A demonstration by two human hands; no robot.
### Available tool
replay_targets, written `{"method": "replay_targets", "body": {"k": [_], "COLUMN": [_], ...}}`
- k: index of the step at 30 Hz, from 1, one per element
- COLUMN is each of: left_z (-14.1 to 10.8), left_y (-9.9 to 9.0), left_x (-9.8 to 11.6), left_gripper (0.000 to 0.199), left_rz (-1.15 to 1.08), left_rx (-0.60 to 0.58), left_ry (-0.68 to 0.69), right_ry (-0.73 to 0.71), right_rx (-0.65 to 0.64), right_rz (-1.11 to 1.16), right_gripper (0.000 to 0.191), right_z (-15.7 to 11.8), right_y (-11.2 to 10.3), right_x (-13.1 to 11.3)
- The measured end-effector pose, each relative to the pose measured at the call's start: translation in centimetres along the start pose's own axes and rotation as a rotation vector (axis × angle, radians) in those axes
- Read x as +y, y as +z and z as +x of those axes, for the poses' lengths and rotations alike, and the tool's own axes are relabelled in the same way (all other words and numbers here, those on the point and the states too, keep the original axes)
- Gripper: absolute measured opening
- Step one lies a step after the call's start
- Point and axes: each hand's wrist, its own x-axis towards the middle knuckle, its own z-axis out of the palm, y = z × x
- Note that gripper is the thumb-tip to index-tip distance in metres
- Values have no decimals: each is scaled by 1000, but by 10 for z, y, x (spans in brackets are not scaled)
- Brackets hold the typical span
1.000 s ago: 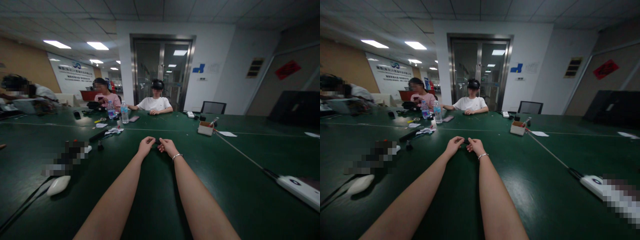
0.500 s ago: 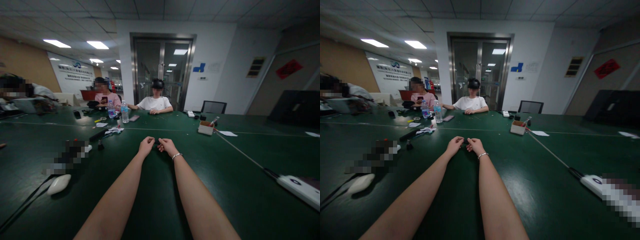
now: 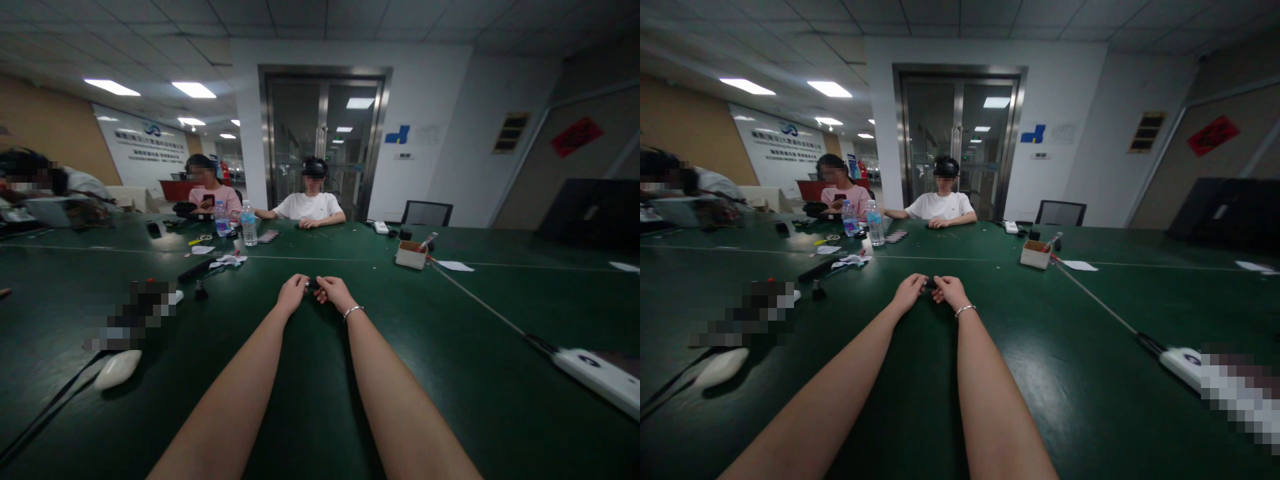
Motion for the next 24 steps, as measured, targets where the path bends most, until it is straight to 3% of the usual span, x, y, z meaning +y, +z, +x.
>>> {"method": "replay_targets", "body": {"k": [24], "left_z": [-2], "left_y": [0], "left_x": [2], "left_gripper": [26], "left_rz": [63], "left_rx": [21], "left_ry": [37], "right_ry": [10], "right_rx": [-2], "right_rz": [-6], "right_gripper": [20], "right_z": [0], "right_y": [-1], "right_x": [0]}}
